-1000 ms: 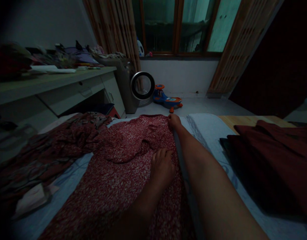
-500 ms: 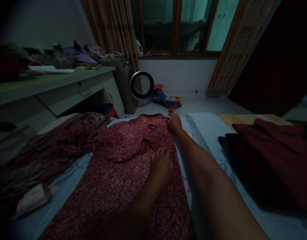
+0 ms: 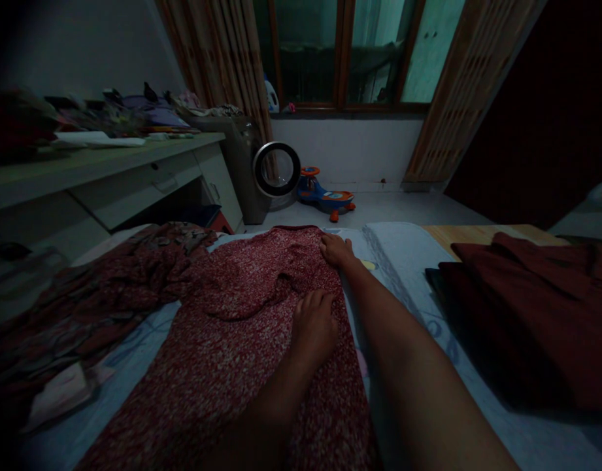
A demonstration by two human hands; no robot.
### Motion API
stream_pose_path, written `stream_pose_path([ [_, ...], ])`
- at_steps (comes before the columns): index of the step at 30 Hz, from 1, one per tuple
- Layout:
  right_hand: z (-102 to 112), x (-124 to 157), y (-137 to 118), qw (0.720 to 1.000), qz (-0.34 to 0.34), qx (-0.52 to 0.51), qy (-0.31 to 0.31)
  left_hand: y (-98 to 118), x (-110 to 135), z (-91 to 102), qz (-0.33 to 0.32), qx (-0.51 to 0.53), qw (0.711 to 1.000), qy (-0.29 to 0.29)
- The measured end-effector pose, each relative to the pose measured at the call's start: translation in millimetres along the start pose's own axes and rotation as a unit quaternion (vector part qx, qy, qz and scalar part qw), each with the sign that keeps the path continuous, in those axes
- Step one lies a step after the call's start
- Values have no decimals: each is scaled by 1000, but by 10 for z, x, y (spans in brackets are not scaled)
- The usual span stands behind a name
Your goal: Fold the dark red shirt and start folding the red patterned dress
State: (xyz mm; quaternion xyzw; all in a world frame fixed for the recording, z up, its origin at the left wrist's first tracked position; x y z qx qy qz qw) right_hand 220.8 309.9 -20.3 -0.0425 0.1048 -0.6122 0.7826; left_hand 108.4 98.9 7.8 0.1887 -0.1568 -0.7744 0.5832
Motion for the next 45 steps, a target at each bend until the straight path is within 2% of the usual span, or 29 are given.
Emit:
stream_pose_path([
  [8, 82, -16, 35, 999, -36, 1, 19, -8, -2, -11, -2, 8, 1000, 3],
  [13, 180, 264, -78, 999, -1, 2, 33, -30, -7, -27, -12, 8, 1000, 12],
  [17, 156, 536, -197, 999, 40, 13, 20, -18, 6, -27, -11, -8, 1000, 12],
  [20, 116, 604, -219, 998, 49, 15, 19, 4, 21, -19, -16, -16, 1000, 12],
  [25, 48, 446, -150, 999, 43, 7, 15, 19, 33, 0, -17, -8, 1000, 17],
  [30, 14, 197, -57, 1000, 3, 16, -6, 22, 35, 11, -19, -6, 1000, 19],
  [36, 93, 95, 20, 999, -36, 11, 2, 1, 16, -1, -16, 3, 1000, 8],
  [40, 195, 320, -20, 999, -29, 22, 28, 3, 2, 6, -4, 12, 1000, 11],
  [42, 222, 502, -84, 998, -4, 39, 40, 16, 0, 17, 2, 8, 1000, 16],
  [45, 202, 749, -194, 997, 40, 57, 27, 41, 8, 36, 1, -7, 1000, 18],
])
Point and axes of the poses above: each hand's wrist, its own x-axis away from the middle knuckle, its own z-axis out of the back of the hand, y = z × x, the point moved 3 cm from there along -x, towards the middle knuckle, and after that the axes turned 1 degree about -y, right-handed, at the moved point
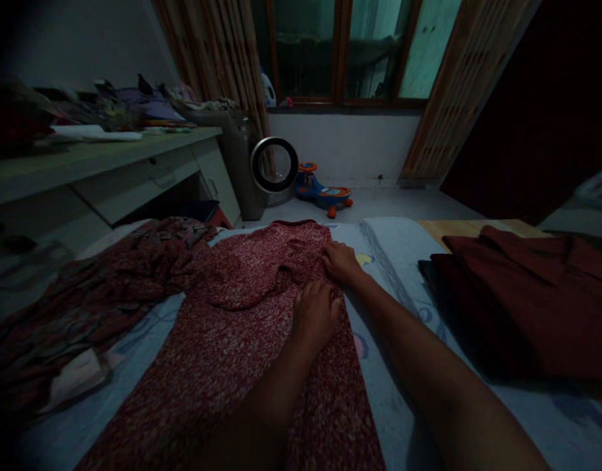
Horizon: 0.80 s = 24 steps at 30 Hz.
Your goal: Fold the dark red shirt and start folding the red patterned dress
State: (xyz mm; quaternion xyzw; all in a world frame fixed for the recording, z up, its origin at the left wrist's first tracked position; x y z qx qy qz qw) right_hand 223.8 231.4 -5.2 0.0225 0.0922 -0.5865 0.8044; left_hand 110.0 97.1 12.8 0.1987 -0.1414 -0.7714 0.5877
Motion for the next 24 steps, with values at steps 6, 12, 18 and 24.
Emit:
stream_pose_path([
  [6, -39, 68, -39, 1000, 13, -2, 0, 15, 24, -11, -22, -47, 998, -25],
  [12, -133, -214, 112, 1000, -9, -18, -17, -4, 4, -49, -27, -49, 998, -22],
  [18, -205, -461, 230, 995, -82, -31, -36, -11, -3, -67, -24, -51, 998, -19],
  [24, -80, -398, 190, 993, -110, -41, -20, -60, -2, -87, -44, -42, 998, -16],
])
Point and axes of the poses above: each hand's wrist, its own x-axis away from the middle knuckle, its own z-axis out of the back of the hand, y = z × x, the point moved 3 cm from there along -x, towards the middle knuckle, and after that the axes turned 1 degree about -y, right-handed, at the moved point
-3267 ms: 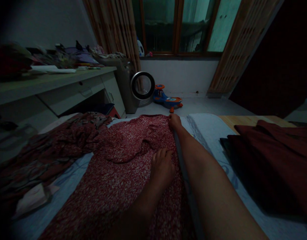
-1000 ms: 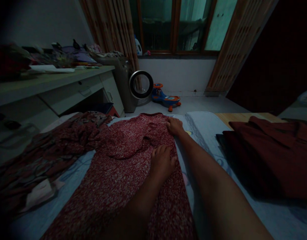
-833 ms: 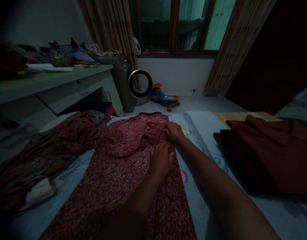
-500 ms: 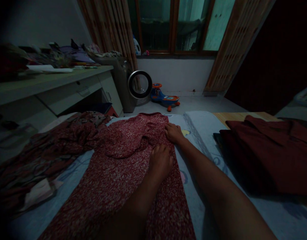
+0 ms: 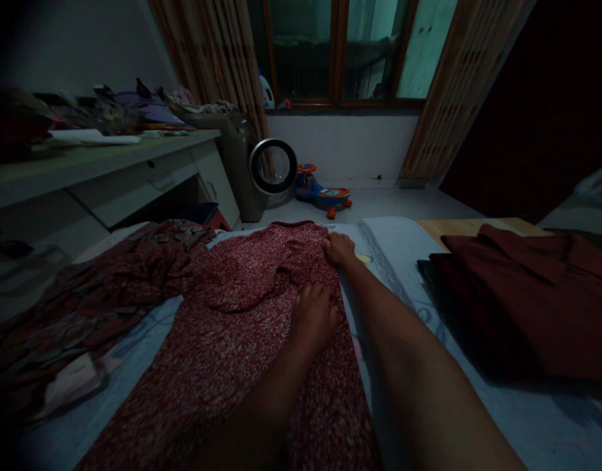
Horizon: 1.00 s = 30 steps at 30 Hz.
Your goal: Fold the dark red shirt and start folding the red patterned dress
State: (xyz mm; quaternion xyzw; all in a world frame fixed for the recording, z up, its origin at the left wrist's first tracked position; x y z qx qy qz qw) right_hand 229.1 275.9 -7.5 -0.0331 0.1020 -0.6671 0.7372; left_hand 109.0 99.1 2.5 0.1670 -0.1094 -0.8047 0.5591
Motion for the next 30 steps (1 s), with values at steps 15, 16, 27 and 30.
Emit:
stream_pose_path([
  [15, -86, 458, -85, 997, 65, 34, 4, 46, 21, 77, 11, -10, 1000, -8],
  [16, -94, 403, -80, 998, 58, 36, -1, 42, 19, 73, 12, -11, 1000, -8],
  [27, -122, -64, 43, 999, 12, 23, -35, 21, 8, 39, 12, 3, 1000, -12],
  [30, -119, -139, 83, 999, 3, 21, -39, 38, 16, 70, 17, 6, 1000, -15],
])
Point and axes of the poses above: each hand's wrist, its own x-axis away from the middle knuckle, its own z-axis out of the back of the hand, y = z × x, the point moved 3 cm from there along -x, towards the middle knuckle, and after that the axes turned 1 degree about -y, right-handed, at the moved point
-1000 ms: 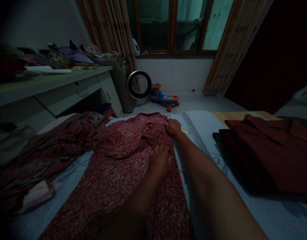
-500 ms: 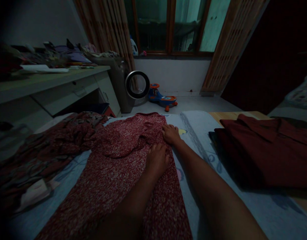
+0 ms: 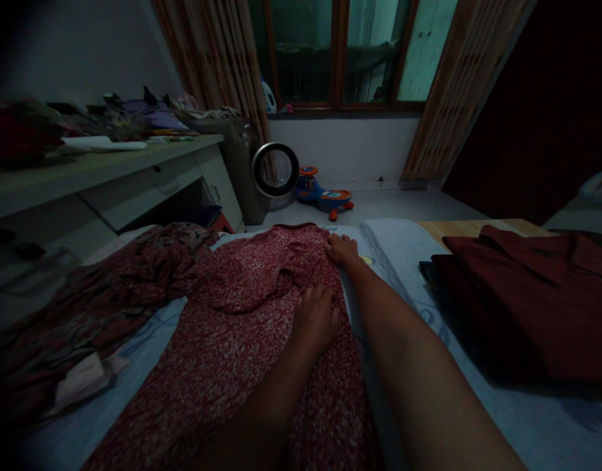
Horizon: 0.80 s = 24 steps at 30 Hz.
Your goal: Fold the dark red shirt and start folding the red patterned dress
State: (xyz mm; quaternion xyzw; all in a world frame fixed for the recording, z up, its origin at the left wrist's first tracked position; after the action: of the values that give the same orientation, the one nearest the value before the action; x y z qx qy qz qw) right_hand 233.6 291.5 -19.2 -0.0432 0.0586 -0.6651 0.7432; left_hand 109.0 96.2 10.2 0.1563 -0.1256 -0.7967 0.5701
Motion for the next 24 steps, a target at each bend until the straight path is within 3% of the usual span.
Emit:
stream_pose_path([
  [8, -22, -106, 74, 999, -43, -2, 14, -3, -9, 1, 4, -2, 1000, 2],
  [12, 34, -60, 57, 997, -52, -20, 61, -12, -9, -24, -9, -3, 1000, 15],
  [17, 115, 276, -90, 994, 18, -31, 99, -25, -13, -39, 2, 1, 1000, 12],
  [24, 55, 883, -143, 997, 61, -18, 40, -120, -27, -24, -7, -10, 1000, 23],
])
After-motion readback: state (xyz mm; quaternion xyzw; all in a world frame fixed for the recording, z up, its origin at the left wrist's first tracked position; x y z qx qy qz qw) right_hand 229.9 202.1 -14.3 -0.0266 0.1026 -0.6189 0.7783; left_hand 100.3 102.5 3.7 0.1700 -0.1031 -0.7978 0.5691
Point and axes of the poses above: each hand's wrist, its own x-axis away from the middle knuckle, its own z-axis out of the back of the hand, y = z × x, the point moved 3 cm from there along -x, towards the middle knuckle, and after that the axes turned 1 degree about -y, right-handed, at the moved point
